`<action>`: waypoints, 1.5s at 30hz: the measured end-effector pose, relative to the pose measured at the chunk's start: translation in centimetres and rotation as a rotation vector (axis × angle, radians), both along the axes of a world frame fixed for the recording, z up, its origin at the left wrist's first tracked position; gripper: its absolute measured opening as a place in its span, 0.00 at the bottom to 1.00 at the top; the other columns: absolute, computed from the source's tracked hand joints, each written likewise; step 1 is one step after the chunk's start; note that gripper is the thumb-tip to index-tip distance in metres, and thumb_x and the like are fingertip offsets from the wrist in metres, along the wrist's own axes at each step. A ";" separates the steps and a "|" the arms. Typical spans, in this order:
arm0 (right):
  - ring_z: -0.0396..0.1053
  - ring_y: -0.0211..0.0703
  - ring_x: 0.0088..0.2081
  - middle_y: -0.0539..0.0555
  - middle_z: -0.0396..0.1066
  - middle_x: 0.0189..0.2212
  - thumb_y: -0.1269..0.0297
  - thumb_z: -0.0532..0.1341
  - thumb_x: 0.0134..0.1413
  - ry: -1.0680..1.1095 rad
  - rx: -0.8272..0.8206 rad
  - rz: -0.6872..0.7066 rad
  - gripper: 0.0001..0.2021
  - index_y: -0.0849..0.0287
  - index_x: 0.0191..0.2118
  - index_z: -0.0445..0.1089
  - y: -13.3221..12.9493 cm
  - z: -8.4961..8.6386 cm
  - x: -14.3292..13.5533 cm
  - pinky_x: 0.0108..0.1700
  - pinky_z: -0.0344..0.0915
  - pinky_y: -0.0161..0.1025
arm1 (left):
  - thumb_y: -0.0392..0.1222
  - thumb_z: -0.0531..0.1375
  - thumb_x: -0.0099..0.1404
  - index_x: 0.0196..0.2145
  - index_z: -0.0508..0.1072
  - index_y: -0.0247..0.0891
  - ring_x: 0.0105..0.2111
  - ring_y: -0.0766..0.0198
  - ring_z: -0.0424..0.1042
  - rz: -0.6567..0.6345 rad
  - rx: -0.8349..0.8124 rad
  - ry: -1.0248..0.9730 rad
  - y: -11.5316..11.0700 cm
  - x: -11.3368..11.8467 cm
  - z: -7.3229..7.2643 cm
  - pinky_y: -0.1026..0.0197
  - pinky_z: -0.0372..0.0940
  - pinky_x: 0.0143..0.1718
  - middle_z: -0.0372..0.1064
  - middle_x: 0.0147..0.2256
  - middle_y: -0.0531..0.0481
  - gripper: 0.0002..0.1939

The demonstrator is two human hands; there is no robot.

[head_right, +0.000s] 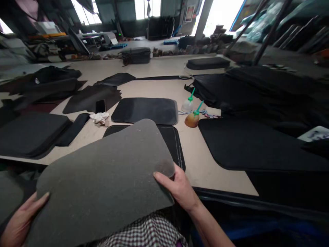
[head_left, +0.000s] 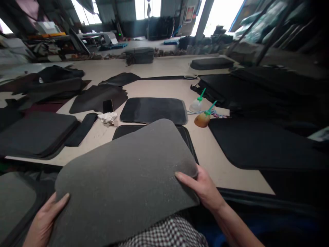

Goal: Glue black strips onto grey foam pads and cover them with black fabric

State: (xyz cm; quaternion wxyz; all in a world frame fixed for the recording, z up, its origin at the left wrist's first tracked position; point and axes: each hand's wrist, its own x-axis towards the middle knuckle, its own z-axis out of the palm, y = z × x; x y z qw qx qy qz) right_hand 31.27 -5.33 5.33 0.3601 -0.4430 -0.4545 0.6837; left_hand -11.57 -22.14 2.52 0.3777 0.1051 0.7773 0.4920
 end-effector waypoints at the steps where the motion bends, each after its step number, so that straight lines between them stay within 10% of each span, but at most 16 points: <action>1: 0.77 0.51 0.44 0.59 0.78 0.46 0.49 0.71 0.55 -0.083 0.019 -0.035 0.25 0.60 0.52 0.73 -0.1 -0.4 1.3 0.45 0.75 0.42 | 0.59 0.72 0.51 0.59 0.71 0.51 0.38 0.47 0.81 -0.030 -0.023 0.010 1.6 0.2 0.9 0.52 0.78 0.35 0.80 0.42 0.50 0.39; 6: 0.77 0.57 0.47 0.61 0.78 0.47 0.41 0.61 0.62 -0.485 0.169 -0.093 0.27 0.60 0.52 0.72 0.4 -2.0 5.8 0.48 0.75 0.46 | 0.64 0.67 0.58 0.54 0.73 0.42 0.42 0.51 0.80 -0.509 0.013 0.333 10.1 2.9 3.0 0.58 0.75 0.38 0.80 0.46 0.47 0.32; 15: 0.78 0.58 0.40 0.60 0.77 0.35 0.45 0.46 0.70 -0.972 0.429 0.084 0.21 0.57 0.46 0.66 3.2 -3.3 6.7 0.42 0.71 0.49 | 0.63 0.52 0.71 0.39 0.65 0.43 0.33 0.54 0.74 -0.991 -0.081 0.885 17.6 3.9 0.1 0.58 0.62 0.34 0.72 0.31 0.50 0.20; 35: 0.78 0.58 0.46 0.59 0.80 0.44 0.38 0.64 0.55 -0.586 0.016 -0.210 0.30 0.61 0.49 0.77 3.3 -3.2 6.9 0.46 0.77 0.46 | 0.68 0.59 0.63 0.48 0.75 0.37 0.41 0.51 0.76 -0.810 0.057 0.610 20.1 1.0 0.9 0.59 0.69 0.38 0.78 0.42 0.46 0.31; 45: 0.78 0.55 0.40 0.56 0.80 0.40 0.40 0.63 0.55 -0.859 0.217 -0.261 0.25 0.58 0.46 0.76 5.4 -4.6 6.3 0.38 0.73 0.42 | 0.71 0.59 0.62 0.45 0.76 0.37 0.35 0.55 0.74 -0.820 0.042 0.607 23.3 1.3 -0.8 0.60 0.68 0.32 0.77 0.35 0.48 0.33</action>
